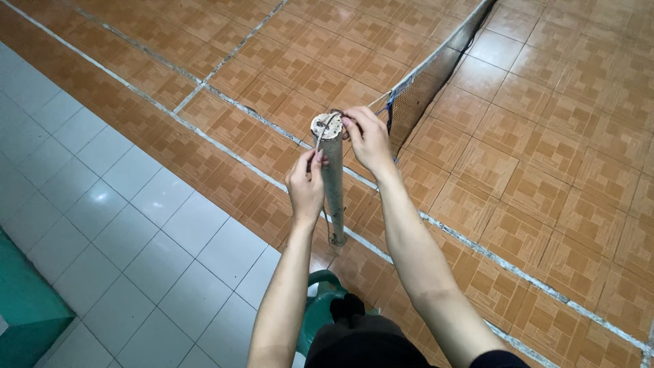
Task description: The person unties and re-tyes strings to a metal pole to set up a badminton net.
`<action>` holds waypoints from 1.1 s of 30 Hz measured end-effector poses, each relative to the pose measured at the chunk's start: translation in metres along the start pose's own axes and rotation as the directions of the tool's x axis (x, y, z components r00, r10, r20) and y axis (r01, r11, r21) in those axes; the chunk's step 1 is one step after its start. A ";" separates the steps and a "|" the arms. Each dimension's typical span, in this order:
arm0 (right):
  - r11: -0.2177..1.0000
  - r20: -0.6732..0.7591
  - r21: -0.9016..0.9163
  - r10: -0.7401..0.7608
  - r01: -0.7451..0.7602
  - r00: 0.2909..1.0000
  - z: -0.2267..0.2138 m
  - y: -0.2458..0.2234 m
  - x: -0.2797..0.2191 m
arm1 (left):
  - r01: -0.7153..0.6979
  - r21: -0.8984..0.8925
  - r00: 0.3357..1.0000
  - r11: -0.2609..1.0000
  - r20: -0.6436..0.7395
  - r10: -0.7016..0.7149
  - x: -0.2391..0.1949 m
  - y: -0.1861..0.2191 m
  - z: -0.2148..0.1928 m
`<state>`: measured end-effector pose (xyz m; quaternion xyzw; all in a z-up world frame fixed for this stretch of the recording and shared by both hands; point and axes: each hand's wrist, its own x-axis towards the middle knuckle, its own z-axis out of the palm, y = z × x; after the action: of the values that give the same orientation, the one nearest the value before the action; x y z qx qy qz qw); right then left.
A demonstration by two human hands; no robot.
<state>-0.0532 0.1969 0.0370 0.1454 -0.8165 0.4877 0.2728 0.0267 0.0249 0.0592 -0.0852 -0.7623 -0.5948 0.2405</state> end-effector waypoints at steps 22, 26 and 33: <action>0.979 -0.056 0.158 0.139 -0.128 0.989 0.001 -0.005 -0.018 | -0.147 0.042 0.989 0.988 -0.023 0.148 0.009 -0.004 0.008; 0.999 -0.060 0.029 0.030 -0.028 0.998 0.001 -0.007 -0.022 | -0.372 0.118 0.925 0.921 -0.036 0.378 -0.010 -0.008 0.026; 0.979 -0.009 0.171 0.116 -0.113 0.993 -0.019 -0.038 -0.038 | -0.126 0.056 0.991 0.990 0.061 0.123 -0.013 0.015 0.030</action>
<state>0.0021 0.1936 0.0494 0.1165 -0.7761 0.5720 0.2385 0.0364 0.0599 0.0602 -0.1427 -0.7794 -0.5531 0.2575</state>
